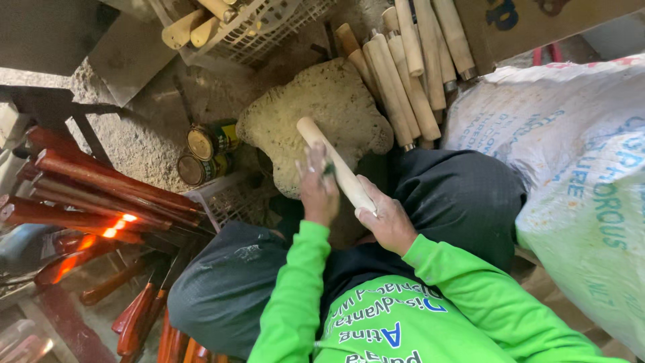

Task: The person sits cross-legged and sands a light-colored wooden handle using a sanding block on a stone surface. They repeatedly rub the handle back and forth, rotate it to cover different sides, and inspect the surface before continuing the sanding process.

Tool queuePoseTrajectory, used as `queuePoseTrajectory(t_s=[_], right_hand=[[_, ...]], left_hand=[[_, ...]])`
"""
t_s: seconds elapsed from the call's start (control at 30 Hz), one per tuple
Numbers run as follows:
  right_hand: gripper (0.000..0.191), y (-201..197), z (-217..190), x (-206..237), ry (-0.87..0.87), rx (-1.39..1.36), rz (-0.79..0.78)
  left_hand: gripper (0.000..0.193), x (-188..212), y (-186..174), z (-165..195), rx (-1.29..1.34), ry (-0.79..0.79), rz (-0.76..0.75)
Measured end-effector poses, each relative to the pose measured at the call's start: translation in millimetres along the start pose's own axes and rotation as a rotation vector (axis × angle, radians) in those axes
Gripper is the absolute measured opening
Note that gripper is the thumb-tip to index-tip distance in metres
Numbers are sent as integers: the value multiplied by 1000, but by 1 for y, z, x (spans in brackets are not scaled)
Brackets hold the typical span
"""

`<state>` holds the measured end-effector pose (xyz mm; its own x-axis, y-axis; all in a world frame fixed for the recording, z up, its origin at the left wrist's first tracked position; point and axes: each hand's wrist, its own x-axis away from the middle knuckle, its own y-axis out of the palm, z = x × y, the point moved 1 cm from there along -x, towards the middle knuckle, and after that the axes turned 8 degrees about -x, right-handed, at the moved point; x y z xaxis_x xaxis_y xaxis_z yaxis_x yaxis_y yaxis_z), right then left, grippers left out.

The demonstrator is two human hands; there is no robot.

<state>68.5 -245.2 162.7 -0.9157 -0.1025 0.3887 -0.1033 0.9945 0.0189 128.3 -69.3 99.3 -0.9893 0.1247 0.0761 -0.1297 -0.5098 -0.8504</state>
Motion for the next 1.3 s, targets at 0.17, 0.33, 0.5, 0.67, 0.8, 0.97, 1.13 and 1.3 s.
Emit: queuePoseTrajectory(t_s=[0.17,0.33,0.5,0.67,0.8,0.97,1.13,1.3], right_hand=[[69,-1,-4,-2,-25,46,16],[74,-1,-8,0,-3,129,-1],[80,4,-10,0,145,279,-68],[63,-2,-21,-2,-418,273,11],[66,-7,-25,5,238,-365,-175],[66,3,-41,12,88,-339,-228],[60,13,-32,16,242,-410,-179],[56,9,6,23,133,-357,-164]], left_hand=[[56,-74,-4,-23,-3,3,-10],[52,14,-17,23,101,49,22],[49,5,-14,13,49,41,8],[49,-101,-31,-27,137,-446,-117],[40,-101,-73,-29,218,-251,187],[44,-44,-140,-9,756,-92,433],[48,-1,-149,-5,1148,-249,567],[49,45,-82,-25,1168,-597,588]])
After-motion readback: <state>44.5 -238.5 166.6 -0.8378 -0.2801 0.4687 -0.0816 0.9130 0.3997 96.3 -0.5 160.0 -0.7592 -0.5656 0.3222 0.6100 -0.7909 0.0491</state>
